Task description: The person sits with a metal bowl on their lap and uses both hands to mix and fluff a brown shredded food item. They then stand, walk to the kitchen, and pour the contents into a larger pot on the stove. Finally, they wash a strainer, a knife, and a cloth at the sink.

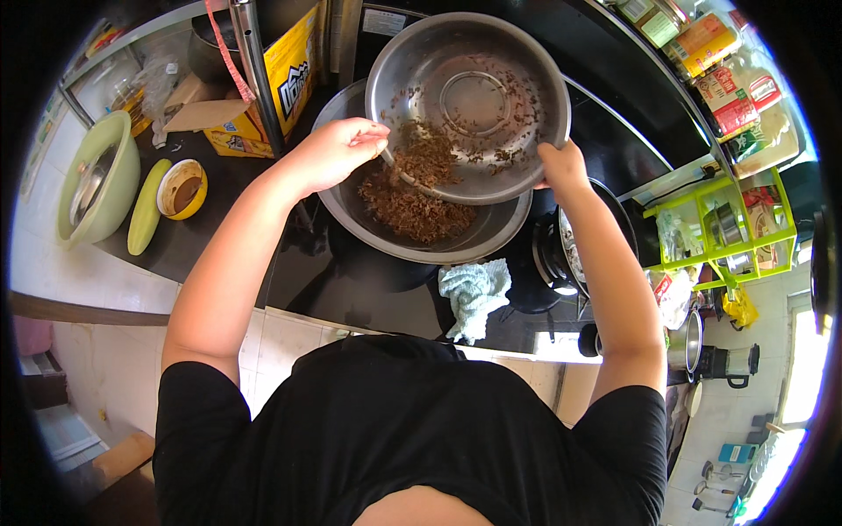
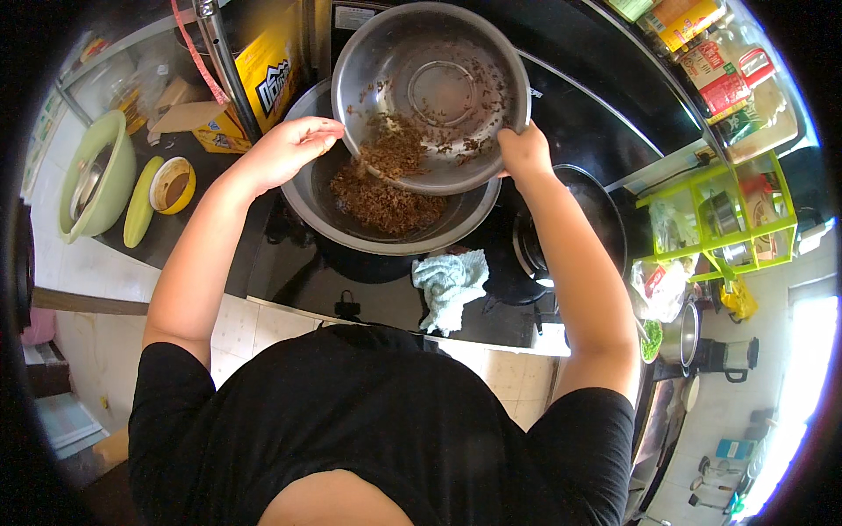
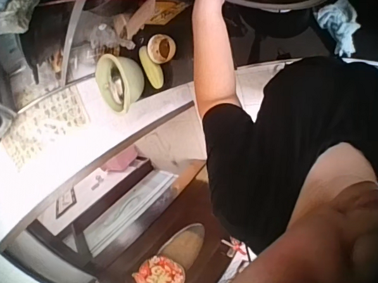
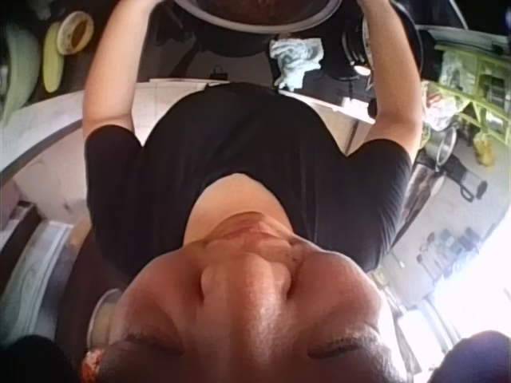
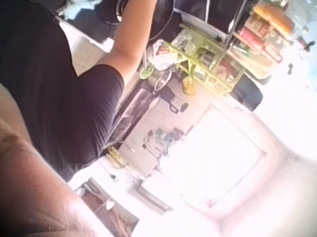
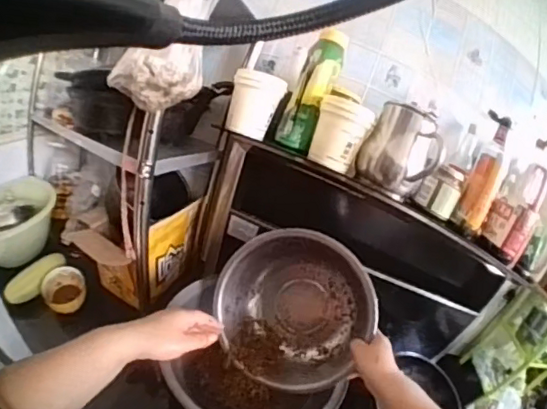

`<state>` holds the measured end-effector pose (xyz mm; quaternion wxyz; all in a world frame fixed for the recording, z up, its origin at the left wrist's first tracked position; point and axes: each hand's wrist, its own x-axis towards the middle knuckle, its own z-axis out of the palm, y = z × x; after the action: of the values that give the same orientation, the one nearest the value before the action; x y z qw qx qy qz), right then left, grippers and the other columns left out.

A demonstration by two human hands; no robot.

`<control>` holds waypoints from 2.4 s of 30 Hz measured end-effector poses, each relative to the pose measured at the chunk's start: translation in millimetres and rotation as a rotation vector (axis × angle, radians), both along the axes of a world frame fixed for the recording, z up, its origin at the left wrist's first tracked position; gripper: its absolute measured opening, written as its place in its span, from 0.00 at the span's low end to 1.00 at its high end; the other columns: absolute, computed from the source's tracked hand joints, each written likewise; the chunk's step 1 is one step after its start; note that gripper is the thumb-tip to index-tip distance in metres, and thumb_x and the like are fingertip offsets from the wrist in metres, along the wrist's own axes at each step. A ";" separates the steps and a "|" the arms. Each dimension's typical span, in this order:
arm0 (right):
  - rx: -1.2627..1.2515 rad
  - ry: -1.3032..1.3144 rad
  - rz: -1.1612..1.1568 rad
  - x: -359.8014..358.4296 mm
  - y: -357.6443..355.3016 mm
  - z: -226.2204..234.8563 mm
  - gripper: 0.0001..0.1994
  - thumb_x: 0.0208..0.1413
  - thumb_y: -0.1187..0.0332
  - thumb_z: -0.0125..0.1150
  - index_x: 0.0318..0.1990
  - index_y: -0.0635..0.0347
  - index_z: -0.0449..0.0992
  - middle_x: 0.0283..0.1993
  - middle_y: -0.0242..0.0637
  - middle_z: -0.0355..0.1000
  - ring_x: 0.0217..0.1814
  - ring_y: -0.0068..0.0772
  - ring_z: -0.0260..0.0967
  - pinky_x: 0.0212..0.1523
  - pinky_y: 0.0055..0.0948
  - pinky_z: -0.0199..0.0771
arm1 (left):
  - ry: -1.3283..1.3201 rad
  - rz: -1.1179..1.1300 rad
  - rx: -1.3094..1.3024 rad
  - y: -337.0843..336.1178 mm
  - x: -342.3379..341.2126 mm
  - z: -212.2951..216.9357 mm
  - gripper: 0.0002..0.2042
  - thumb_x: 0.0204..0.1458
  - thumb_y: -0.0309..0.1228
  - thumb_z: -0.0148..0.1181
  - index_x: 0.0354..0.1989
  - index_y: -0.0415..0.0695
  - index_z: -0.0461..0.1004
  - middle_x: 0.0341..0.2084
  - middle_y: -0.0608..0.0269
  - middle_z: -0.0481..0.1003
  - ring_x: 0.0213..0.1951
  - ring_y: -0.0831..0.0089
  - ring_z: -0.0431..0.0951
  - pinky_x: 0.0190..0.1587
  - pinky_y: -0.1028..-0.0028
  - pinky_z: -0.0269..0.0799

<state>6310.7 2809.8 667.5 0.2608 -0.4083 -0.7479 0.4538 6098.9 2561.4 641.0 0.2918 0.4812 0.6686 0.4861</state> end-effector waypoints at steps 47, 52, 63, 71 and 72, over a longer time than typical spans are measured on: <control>0.791 0.301 -0.033 13.1 -57.6 18.1 0.25 0.52 0.72 0.51 0.59 0.47 0.62 0.41 0.49 0.72 0.42 0.44 0.73 0.45 0.31 0.70 | 1.454 -0.032 -0.402 58.3 31.9 -11.3 0.28 0.56 0.45 0.43 0.64 0.50 0.50 0.64 0.55 0.47 0.65 0.57 0.47 0.64 0.62 0.44; 0.808 0.103 -0.073 2.4 -37.5 11.6 0.25 0.49 0.69 0.50 0.59 0.46 0.63 0.39 0.49 0.72 0.41 0.47 0.71 0.45 0.35 0.70 | 0.883 -0.347 -0.439 42.1 31.0 20.6 0.22 0.56 0.39 0.45 0.58 0.44 0.61 0.54 0.52 0.64 0.55 0.59 0.65 0.57 0.66 0.59; 0.951 -0.251 -0.052 -16.4 -23.8 -29.6 0.30 0.46 0.67 0.54 0.61 0.41 0.57 0.41 0.45 0.69 0.37 0.46 0.71 0.39 0.38 0.72 | 0.305 -0.071 -0.121 -0.5 5.0 -1.0 0.15 0.56 0.28 0.48 0.51 0.38 0.67 0.44 0.57 0.73 0.45 0.72 0.73 0.50 0.74 0.66; 0.388 -0.268 -0.068 -22.4 -30.7 -21.9 0.33 0.45 0.70 0.47 0.64 0.45 0.53 0.46 0.51 0.69 0.44 0.49 0.70 0.49 0.38 0.67 | 0.174 -0.043 -0.046 -11.8 -0.8 -9.1 0.14 0.57 0.29 0.47 0.49 0.38 0.68 0.45 0.57 0.72 0.48 0.71 0.71 0.51 0.74 0.65; 0.284 -0.241 -0.057 -22.9 -24.6 -24.1 0.33 0.45 0.71 0.46 0.64 0.48 0.53 0.46 0.49 0.70 0.43 0.46 0.71 0.43 0.35 0.70 | 0.138 -0.040 -0.012 -11.3 -2.8 -10.4 0.14 0.57 0.30 0.47 0.49 0.38 0.68 0.45 0.57 0.72 0.49 0.71 0.71 0.52 0.74 0.65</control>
<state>6287.8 2785.3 643.4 0.2371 -0.4397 -0.8184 0.2841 6096.1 2550.1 630.6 0.2577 0.5250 0.6803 0.4418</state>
